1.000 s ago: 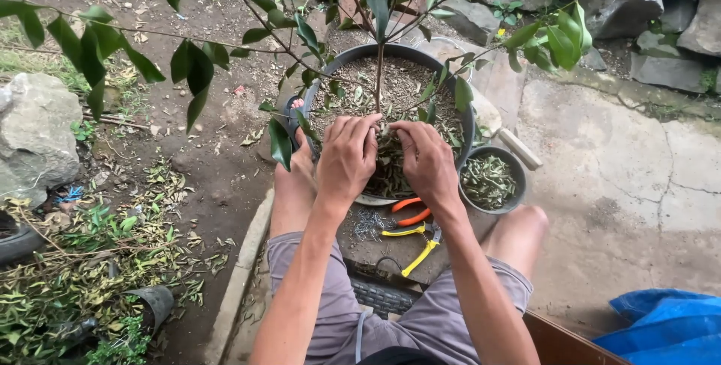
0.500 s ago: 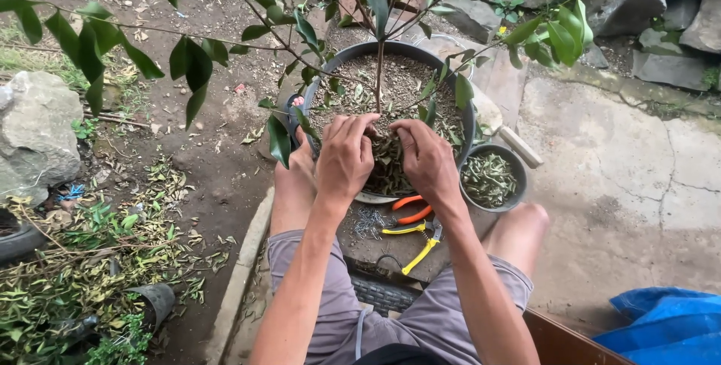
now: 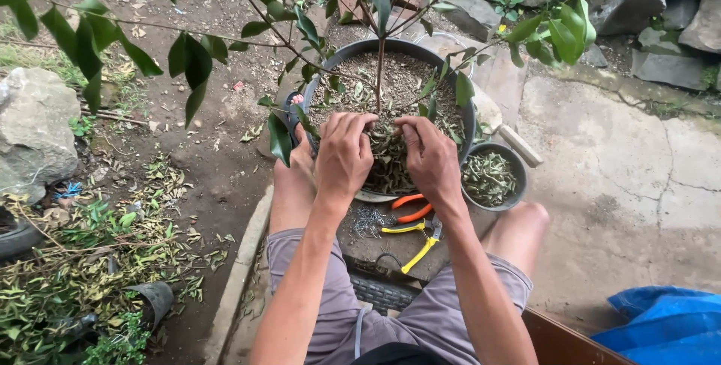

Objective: Picking leaves from a small tree in a pot and placing them into a small container.

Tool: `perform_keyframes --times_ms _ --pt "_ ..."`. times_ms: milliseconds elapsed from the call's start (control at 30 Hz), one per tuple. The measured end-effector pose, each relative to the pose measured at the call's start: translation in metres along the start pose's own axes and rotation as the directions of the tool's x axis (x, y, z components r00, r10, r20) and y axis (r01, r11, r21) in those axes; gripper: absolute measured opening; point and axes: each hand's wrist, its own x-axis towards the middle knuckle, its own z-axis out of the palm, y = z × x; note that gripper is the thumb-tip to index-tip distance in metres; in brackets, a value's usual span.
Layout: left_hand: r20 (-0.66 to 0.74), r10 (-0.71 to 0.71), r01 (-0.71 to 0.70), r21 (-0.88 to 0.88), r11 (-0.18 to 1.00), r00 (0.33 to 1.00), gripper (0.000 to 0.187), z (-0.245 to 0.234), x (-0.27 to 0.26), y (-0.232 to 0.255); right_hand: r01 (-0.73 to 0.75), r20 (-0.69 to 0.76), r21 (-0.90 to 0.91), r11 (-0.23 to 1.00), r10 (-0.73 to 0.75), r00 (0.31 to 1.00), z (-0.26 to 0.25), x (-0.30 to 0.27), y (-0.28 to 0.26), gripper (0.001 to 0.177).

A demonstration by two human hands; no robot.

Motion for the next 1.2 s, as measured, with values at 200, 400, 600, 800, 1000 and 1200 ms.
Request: perform_keyframes --times_ms 200,400,600,800,1000,1200 --pt "-0.01 0.024 -0.024 0.0 1.0 1.0 0.032 0.002 -0.003 -0.001 -0.018 -0.075 0.071 0.997 0.024 0.997 -0.003 0.003 0.005 0.018" --pt "0.051 0.019 -0.021 0.041 0.999 0.999 0.034 0.005 -0.001 -0.004 0.026 -0.149 0.087 0.996 -0.013 0.989 -0.007 0.001 -0.004 0.022" --pt "0.248 0.046 -0.091 0.173 0.981 0.968 0.047 -0.004 0.005 0.004 0.009 -0.209 0.046 0.999 0.001 0.978 -0.002 -0.003 0.01 0.007" --pt "0.218 0.023 -0.044 0.094 0.995 0.976 0.036 -0.01 0.007 0.011 0.046 -0.232 0.043 0.998 -0.035 0.972 0.0 -0.003 0.023 0.004" --pt "0.199 0.023 -0.037 0.07 0.997 0.98 0.029 -0.006 0.004 0.008 0.041 -0.26 0.002 0.999 -0.039 0.965 0.0 -0.003 0.023 0.004" --pt "0.183 0.036 -0.049 0.068 0.996 0.982 0.026 -0.002 0.002 0.003 0.033 -0.235 0.136 0.99 0.0 0.972 -0.005 -0.003 0.006 0.015"
